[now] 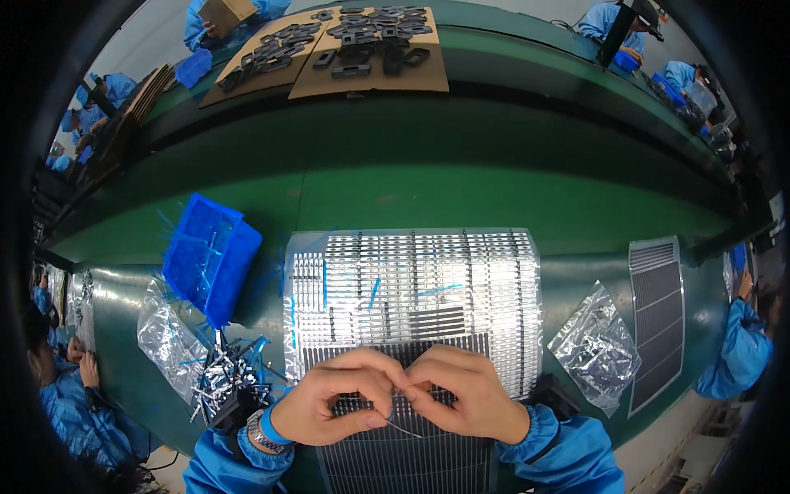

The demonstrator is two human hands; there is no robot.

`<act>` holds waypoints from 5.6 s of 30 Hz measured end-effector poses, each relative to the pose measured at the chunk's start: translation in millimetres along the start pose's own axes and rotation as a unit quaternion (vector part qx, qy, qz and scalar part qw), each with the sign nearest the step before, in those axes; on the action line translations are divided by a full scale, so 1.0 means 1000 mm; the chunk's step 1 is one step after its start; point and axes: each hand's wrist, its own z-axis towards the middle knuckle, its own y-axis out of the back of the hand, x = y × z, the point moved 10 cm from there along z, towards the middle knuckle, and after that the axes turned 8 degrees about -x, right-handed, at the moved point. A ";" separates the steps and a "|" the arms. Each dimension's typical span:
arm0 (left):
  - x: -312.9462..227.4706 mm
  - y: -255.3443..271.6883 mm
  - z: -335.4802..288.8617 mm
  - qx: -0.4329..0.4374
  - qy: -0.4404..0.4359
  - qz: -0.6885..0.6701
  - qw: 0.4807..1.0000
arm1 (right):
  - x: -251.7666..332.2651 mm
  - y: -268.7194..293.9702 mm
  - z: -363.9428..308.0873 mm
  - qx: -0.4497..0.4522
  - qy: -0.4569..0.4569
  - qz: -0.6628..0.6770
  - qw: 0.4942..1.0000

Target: The person is assembling thin blue strips into a grid-like electronic component on a factory assembly line.

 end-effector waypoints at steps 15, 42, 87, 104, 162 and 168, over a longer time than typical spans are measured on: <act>0.042 0.013 -0.018 -0.081 0.163 -0.102 0.978 | 0.020 0.025 -0.011 -0.131 0.111 -0.092 0.981; -0.111 0.121 -0.031 -0.341 -0.019 0.752 0.564 | -0.011 0.079 0.016 -0.214 0.006 -0.168 0.962; 0.021 0.005 0.014 -0.018 -0.020 0.497 0.867 | -0.034 0.069 0.022 -0.142 -0.060 -0.257 0.954; 0.021 -0.006 0.021 -0.012 -0.035 0.572 0.819 | -0.030 0.067 0.022 -0.150 -0.021 -0.239 0.959; -0.161 0.066 -0.065 -0.161 -0.109 0.495 0.847 | -0.027 0.066 0.013 -0.177 0.049 -0.237 0.954; -0.196 0.098 -0.163 -0.329 -0.021 0.542 0.773 | -0.027 0.062 0.012 -0.174 0.055 -0.215 0.959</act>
